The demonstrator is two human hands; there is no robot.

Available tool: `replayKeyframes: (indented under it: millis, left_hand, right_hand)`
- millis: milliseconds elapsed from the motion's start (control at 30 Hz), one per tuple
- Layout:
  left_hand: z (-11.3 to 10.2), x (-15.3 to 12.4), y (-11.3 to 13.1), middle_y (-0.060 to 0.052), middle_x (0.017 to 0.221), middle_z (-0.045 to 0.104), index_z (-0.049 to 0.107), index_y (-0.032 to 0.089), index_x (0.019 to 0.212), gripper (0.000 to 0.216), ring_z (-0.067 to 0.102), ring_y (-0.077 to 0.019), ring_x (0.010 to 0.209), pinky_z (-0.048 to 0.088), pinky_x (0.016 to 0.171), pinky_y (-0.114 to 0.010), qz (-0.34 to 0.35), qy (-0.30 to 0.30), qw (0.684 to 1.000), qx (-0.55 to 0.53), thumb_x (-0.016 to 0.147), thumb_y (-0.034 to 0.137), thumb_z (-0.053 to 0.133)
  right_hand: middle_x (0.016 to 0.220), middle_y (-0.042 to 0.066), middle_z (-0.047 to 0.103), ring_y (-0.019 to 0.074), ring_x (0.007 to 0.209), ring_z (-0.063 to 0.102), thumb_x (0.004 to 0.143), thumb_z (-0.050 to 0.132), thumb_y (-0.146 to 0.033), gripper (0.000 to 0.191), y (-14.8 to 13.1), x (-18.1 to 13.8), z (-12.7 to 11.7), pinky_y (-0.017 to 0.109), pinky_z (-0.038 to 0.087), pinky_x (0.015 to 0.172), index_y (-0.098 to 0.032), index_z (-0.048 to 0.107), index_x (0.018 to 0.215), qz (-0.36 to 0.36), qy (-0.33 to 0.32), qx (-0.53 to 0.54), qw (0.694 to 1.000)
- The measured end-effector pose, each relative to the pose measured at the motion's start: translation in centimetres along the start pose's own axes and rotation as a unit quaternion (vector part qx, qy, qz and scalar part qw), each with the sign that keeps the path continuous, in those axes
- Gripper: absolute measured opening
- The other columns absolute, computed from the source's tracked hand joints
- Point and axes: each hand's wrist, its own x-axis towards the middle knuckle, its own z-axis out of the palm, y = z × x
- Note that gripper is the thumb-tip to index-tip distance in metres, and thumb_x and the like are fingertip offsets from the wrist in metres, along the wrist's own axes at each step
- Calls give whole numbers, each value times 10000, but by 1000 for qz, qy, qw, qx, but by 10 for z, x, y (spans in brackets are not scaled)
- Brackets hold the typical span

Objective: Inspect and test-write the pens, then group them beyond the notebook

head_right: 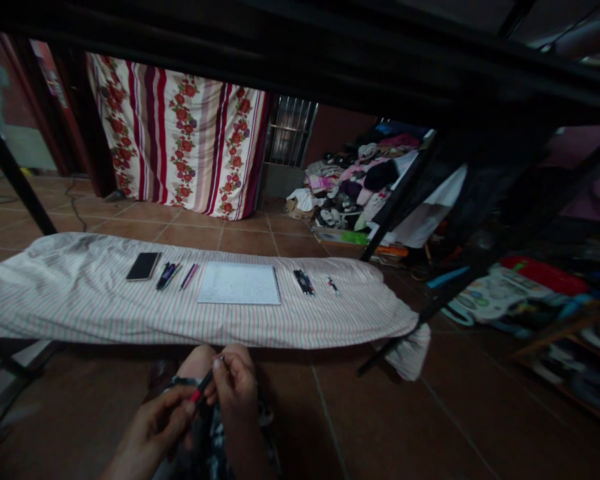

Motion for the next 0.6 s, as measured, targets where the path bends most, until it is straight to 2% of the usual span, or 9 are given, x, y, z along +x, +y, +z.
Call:
replayKeyframes:
  millis: [200,367,500,600]
  left_hand:
    - [-8,0,3,-6,512,563,639,134,902,529,473,-122,468,336,424,-209,-2,-25,1000,14,698,615,559]
    - [-5,0,5,-2,514,550,633,142,864,511,456,-118,472,297,406,-203,13,26,1000,-2,703,620,553]
    - [-4,0,10,6,523,538,628,146,841,510,443,-110,468,297,413,-201,1,-3,1000,-4,685,629,568]
    - [-1,0,10,25,480,498,625,154,816,529,406,-98,431,271,391,-197,-5,26,1000,-10,667,657,561]
  right_hand:
    - [413,-27,520,79,318,419,662,602,-636,461,-1,-1,4,192,326,336,-180,602,729,8,-2,5,1000]
    - [437,-11,525,99,352,442,668,596,-639,449,-2,2,5,205,341,346,-192,606,711,-5,-18,5,1000]
    - [450,-16,519,99,373,447,684,585,-632,441,-2,3,5,204,350,368,-194,609,729,-6,-20,-4,1000]
    - [436,-26,501,84,346,415,704,559,-637,457,0,4,4,200,338,363,-184,603,731,3,-24,-27,999]
